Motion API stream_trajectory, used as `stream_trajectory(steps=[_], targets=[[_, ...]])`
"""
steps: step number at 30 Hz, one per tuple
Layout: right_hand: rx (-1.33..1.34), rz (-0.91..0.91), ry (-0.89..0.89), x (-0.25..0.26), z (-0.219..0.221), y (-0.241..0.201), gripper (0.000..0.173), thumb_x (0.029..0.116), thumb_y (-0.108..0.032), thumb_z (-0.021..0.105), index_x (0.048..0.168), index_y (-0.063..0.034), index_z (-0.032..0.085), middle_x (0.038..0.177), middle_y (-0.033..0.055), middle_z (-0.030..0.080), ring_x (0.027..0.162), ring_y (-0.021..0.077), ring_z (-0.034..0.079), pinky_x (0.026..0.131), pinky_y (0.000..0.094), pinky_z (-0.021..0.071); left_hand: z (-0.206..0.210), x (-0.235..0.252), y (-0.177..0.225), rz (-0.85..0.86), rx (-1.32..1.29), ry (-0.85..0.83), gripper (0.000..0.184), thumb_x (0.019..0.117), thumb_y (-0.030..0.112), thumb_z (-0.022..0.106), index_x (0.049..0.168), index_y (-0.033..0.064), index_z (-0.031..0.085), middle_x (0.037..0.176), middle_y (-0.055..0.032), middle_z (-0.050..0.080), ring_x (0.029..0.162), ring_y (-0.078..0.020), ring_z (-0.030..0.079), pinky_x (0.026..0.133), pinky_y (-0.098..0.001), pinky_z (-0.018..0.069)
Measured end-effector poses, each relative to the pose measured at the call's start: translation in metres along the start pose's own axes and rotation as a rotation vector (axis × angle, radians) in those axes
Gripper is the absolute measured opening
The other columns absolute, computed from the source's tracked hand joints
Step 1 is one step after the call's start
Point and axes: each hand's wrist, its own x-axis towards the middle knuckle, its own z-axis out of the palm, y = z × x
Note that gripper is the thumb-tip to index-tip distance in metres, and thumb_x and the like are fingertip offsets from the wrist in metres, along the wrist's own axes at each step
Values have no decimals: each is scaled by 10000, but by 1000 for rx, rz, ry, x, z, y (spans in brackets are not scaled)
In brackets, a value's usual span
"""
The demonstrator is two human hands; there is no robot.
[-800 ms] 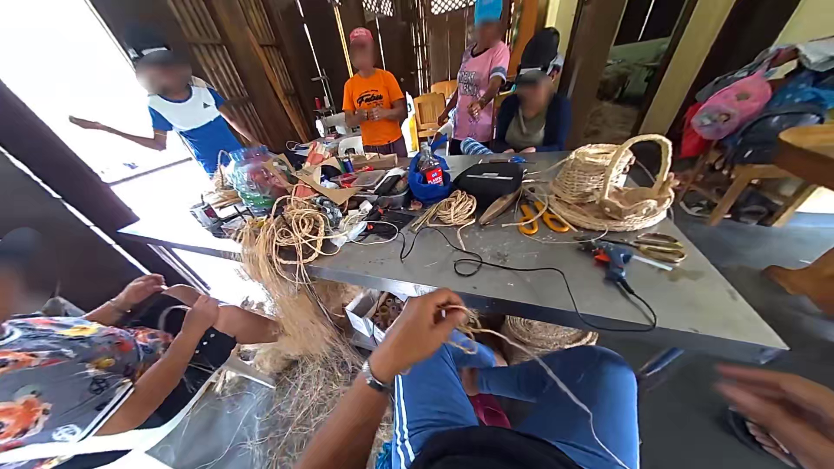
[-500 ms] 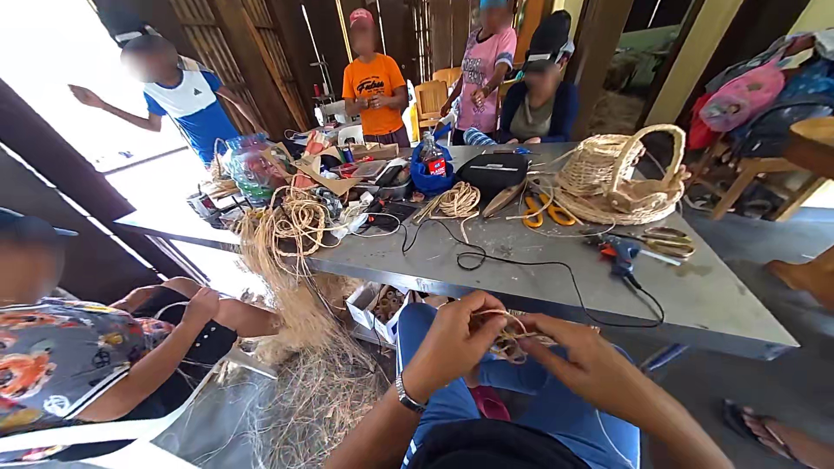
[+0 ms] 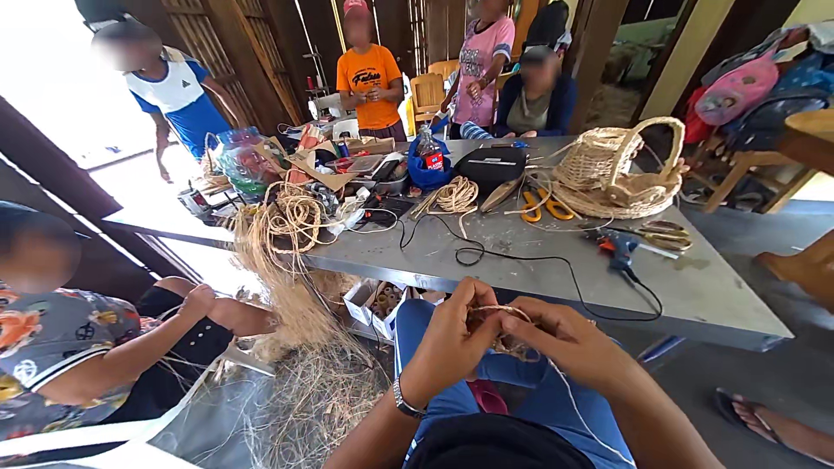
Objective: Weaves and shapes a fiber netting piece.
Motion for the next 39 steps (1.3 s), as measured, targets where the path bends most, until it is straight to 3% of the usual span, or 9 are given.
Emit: stream_trajectory(steps=[3, 9, 14, 24, 28, 31, 33, 35, 39], targets=[[23, 19, -19, 0, -2, -3, 340, 1003, -470, 621, 1001, -141, 711, 830, -101, 648, 733, -40, 598, 655, 146, 502, -1, 0, 1, -2, -45, -35, 152, 1010, 101, 606, 1083, -23, 559, 904, -36, 605, 815, -53, 600, 754, -217, 529], [72, 35, -8, -1, -7, -5, 225, 970, -368, 692, 950, -148, 736, 825, -101, 689, 736, -36, 622, 661, 141, 514, 0, 1, -3, -6, -188, -62, 138, 1029, 113, 584, 1075, -7, 531, 876, -4, 579, 774, -36, 585, 706, -207, 519], [111, 5, 117, -1, -6, -1, 172, 939, -314, 711, 902, -148, 734, 787, -96, 663, 681, -19, 595, 605, 151, 491, -2, -1, 1, -21, -304, -117, 196, 1004, 83, 616, 1144, -2, 510, 1000, -31, 618, 886, -67, 620, 787, -241, 544], [207, 37, 121, -3, -7, -1, 102, 907, -245, 722, 890, -146, 735, 766, -91, 659, 667, -11, 585, 607, 159, 484, -7, -2, 6, -104, -98, -246, 274, 891, 9, 620, 1138, 6, 503, 920, -19, 593, 746, -32, 586, 634, -185, 511], [215, 76, 113, -5, -12, -1, 106, 908, -252, 723, 883, -151, 743, 763, -93, 672, 681, -11, 604, 624, 164, 500, -15, 2, 8, -129, -39, -343, 321, 889, 41, 629, 1182, 4, 502, 923, -18, 608, 760, -35, 589, 651, -194, 509], [203, 104, 161, -3, -14, -4, 107, 934, -253, 707, 900, -158, 742, 764, -103, 674, 665, -21, 594, 620, 155, 498, -17, 6, -2, -40, -10, -184, 423, 943, 168, 693, 1265, -32, 506, 1035, -63, 664, 953, -112, 652, 846, -302, 564], [196, 124, 219, 1, -18, -6, 100, 943, -240, 703, 895, -160, 740, 751, -104, 673, 634, -29, 577, 601, 148, 489, -16, 4, -5, 1, 38, 14, 506, 944, 294, 730, 1328, 37, 522, 1228, -69, 645, 1142, -165, 619, 984, -385, 525], [209, 126, 270, 6, -22, -3, 88, 939, -208, 710, 880, -149, 740, 700, -102, 638, 571, -32, 505, 552, 144, 425, -16, 2, -1, 91, 90, 228, 490, 960, 307, 711, 1359, 88, 529, 1354, -47, 595, 1280, -184, 549, 1072, -423, 473], [261, 115, 293, 12, -28, 0, 103, 970, -180, 685, 918, -109, 740, 701, -62, 624, 547, -8, 460, 529, 154, 396, -17, 0, 9, 265, 59, 439, 293, 1008, 182, 636, 1292, 167, 567, 1303, 26, 586, 1201, -143, 582, 991, -349, 530]])
